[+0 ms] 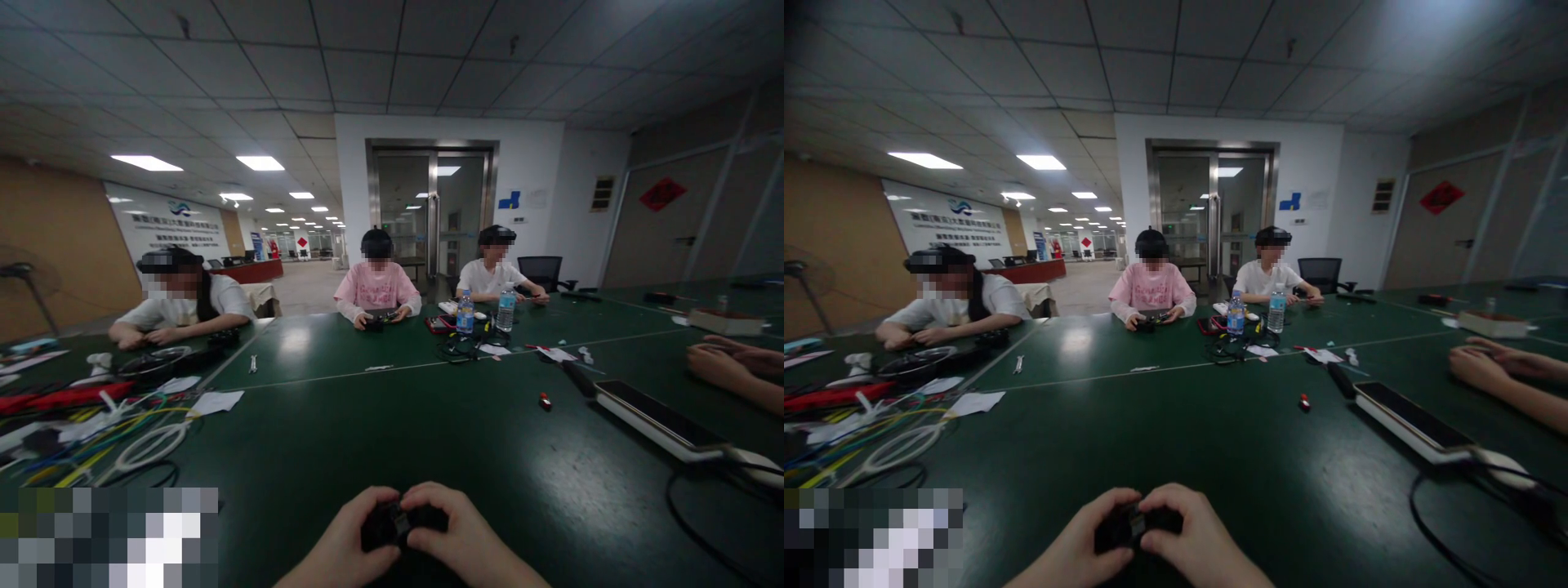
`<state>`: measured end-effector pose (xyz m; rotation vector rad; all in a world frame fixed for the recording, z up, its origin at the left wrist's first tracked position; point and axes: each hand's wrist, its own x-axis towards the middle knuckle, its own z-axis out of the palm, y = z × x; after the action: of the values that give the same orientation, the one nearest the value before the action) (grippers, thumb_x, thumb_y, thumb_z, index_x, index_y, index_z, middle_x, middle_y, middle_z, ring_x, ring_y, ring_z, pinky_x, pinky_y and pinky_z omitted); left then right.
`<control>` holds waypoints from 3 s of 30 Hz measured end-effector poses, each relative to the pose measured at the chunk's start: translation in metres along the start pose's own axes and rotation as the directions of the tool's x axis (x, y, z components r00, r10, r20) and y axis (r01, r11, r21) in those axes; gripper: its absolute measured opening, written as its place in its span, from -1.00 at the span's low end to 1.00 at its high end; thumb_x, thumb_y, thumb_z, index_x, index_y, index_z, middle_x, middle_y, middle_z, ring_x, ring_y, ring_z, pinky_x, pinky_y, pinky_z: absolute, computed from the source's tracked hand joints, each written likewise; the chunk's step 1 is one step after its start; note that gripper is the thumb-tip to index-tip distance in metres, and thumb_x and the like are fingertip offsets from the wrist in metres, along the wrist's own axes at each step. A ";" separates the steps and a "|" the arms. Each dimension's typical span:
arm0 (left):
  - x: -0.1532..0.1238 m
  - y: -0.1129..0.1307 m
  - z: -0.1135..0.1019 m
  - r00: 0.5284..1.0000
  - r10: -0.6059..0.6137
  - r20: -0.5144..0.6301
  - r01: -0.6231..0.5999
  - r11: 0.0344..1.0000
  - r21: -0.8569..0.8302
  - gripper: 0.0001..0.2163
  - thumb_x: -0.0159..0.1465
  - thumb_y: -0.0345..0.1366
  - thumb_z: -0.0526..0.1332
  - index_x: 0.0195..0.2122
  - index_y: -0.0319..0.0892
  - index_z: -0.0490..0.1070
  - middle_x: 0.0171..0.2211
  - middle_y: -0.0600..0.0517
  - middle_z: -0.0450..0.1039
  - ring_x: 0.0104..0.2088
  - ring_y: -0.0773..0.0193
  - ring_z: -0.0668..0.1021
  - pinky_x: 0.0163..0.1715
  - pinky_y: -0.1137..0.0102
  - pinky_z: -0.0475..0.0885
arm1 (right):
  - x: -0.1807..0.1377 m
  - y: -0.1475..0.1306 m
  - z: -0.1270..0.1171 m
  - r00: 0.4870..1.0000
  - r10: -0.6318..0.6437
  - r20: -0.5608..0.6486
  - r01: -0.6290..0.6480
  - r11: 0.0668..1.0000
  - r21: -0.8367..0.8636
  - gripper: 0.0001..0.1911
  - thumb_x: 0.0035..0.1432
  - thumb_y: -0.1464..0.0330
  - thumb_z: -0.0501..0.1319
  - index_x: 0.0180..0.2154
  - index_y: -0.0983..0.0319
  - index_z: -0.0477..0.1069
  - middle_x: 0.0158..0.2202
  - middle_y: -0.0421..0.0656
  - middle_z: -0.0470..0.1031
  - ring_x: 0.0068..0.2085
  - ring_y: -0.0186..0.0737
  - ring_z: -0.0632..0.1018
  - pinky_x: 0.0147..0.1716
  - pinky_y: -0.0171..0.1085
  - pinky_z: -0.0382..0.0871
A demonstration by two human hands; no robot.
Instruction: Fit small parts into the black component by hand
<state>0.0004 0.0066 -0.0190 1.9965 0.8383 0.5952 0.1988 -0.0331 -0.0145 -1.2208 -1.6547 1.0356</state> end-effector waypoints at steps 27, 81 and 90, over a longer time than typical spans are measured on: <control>-0.001 0.003 -0.002 1.000 -0.009 0.005 0.009 0.996 -0.086 -0.56 0.06 -0.38 0.29 0.01 -0.14 0.32 -0.11 0.01 0.45 -0.14 0.16 0.48 -0.09 0.32 0.37 | 0.002 -0.001 0.001 0.999 -0.014 0.032 0.014 1.000 -0.020 -0.78 -0.05 0.44 0.30 -0.26 0.17 0.49 -0.12 -0.13 0.48 -0.04 -0.09 0.48 0.01 -0.15 0.29; -0.003 0.010 -0.006 0.999 -0.040 0.013 0.042 0.995 -0.093 -0.56 0.07 -0.42 0.28 0.00 -0.13 0.33 -0.08 -0.01 0.42 -0.09 0.14 0.47 -0.06 0.28 0.35 | 0.004 0.003 -0.035 0.968 0.012 -0.249 0.006 0.997 0.071 -0.72 -0.03 0.25 0.30 -0.21 0.14 0.50 -0.19 -0.12 0.57 -0.13 -0.05 0.52 -0.06 -0.07 0.33; -0.003 0.011 -0.009 0.996 -0.071 0.053 0.078 0.989 -0.130 -0.56 0.11 -0.37 0.29 0.04 -0.11 0.29 -0.05 -0.03 0.39 -0.08 0.13 0.47 -0.03 0.23 0.35 | 0.001 0.008 -0.046 0.920 0.115 -0.375 -0.029 0.973 0.227 -0.61 -0.06 0.13 0.32 -0.16 0.12 0.48 -0.18 -0.12 0.54 -0.10 -0.06 0.50 -0.14 -0.16 0.42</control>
<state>-0.0040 0.0045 -0.0056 1.8449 0.8193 0.5433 0.2444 -0.0241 -0.0068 -1.2516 -1.1680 0.9215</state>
